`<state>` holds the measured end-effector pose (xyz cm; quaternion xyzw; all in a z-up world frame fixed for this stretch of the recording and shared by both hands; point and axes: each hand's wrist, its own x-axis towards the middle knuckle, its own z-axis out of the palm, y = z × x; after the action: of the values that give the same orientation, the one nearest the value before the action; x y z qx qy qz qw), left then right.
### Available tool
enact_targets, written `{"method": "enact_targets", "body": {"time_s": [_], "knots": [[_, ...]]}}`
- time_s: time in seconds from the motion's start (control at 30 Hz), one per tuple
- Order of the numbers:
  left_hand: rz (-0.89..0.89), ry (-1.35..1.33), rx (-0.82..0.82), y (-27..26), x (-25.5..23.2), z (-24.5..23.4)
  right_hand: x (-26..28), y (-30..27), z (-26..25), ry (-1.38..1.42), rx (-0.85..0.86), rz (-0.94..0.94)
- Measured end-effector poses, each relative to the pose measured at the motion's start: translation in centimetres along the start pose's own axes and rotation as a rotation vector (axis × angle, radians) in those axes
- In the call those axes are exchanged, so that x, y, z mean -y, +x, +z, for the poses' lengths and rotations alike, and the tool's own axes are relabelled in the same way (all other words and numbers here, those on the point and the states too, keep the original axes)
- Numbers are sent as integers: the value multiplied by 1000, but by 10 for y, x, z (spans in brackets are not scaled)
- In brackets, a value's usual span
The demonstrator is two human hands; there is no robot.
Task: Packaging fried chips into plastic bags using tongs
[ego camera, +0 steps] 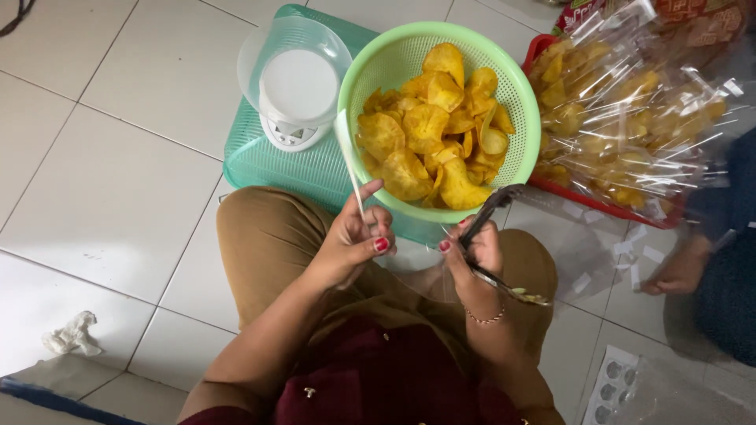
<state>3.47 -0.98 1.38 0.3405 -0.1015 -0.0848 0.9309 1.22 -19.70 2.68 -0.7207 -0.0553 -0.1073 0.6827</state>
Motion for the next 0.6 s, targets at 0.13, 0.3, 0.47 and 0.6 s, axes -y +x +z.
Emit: {"method": "enact_targets", "body": {"time_s": [0.13, 0.3, 0.47, 0.6], "knots": [[124, 32, -175, -1, 8, -9, 1, -9, 11, 48, -23, 61], [274, 296, -178, -1, -6, 2, 0, -17, 19, 50, 6, 104], [16, -312, 9, 0, -5, 16, 2, -25, 28, 156, 179, 212], [31, -317, -108, -4, -2, 4, 9, -21, 33, 94, 226, 201]]}}
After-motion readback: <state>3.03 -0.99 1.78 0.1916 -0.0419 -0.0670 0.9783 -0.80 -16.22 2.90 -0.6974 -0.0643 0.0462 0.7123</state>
